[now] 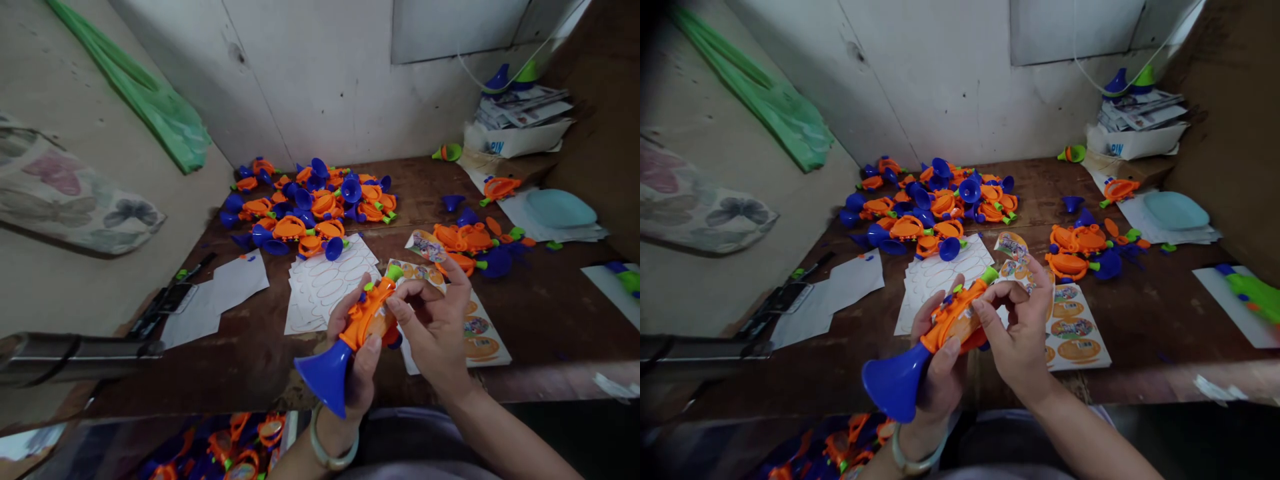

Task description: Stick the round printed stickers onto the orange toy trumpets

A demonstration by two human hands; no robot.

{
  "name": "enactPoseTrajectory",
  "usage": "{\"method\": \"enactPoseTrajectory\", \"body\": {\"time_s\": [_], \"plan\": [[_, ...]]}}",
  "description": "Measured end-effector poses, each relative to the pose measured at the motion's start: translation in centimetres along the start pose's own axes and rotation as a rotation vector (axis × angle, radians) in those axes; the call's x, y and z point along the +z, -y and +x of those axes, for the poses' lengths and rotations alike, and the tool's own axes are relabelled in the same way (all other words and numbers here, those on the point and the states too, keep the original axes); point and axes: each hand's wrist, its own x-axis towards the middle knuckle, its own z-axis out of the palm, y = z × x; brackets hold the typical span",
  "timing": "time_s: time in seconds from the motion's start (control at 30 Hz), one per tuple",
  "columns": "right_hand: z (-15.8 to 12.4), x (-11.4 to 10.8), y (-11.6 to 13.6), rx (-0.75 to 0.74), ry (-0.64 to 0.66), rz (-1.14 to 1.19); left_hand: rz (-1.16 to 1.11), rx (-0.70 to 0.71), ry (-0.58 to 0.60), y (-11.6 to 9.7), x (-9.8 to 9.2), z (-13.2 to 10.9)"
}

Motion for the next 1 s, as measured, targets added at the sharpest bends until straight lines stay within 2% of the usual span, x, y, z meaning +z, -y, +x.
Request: {"method": "enactPoseTrajectory", "body": {"time_s": [0.13, 0.27, 0.3, 0.4, 0.47, 0.5, 0.6, 0.67, 0.77, 0.83, 0.87, 0.9, 1.0], "plan": [[0.4, -0.5, -0.9, -0.053, 0.034, -0.097, -0.027, -0.015, -0.018, -0.4, 0.1, 0.3], [1.2, -1.1, -1.6, -0.166, -0.118, -0.295, -0.129, -0.024, -0.073, -1.3, 0.5, 0.8], [1.2, -1.1, -1.6, -0.149, -0.099, -0.281, -0.165, -0.034, -0.065, -1.5, 0.7, 0.9], [1.1, -0.8, -1.3, 0.021, 0.139, -0.068, -0.226, -0.089, -0.015, -1.4, 0.8, 0.9], [1.3, -0.6, -1.0, 0.037, 0.184, 0.027, -0.21, -0.145, -0.008, -0.9, 0.6, 0.4], [1.6, -0.7, -0.9, -0.016, 0.137, 0.016, -0.185, -0.177, 0.003, -0.5, 0.4, 0.0], [2.2, -1.4, -0.5, -0.311, -0.021, -0.174, -0.026, -0.236, 0.075, -0.1, -0.3, -1.2], [1.9, -1.7, -0.1, -0.417, 0.009, -0.276, 0.087, -0.178, 0.087, -0.4, -0.8, -1.5], [0.3, -1.8, 1.0, -0.335, 0.333, -0.269, 0.187, -0.051, 0.086, -1.2, -1.3, -1.2], [-0.6, -1.6, 1.9, -0.227, 0.531, -0.181, 0.216, -0.067, 0.071, -1.6, -1.5, -0.6], [-0.8, -1.6, 2.4, -0.172, 0.565, -0.117, 0.21, -0.096, 0.049, -1.8, -1.5, -0.3], [-0.7, -1.5, 2.7, -0.116, 0.541, -0.052, 0.181, -0.116, 0.034, -1.8, -1.6, -0.1], [0.2, -1.3, 3.1, 0.019, 0.326, 0.06, 0.044, -0.124, 0.062, -2.0, -1.6, 0.3]]}}
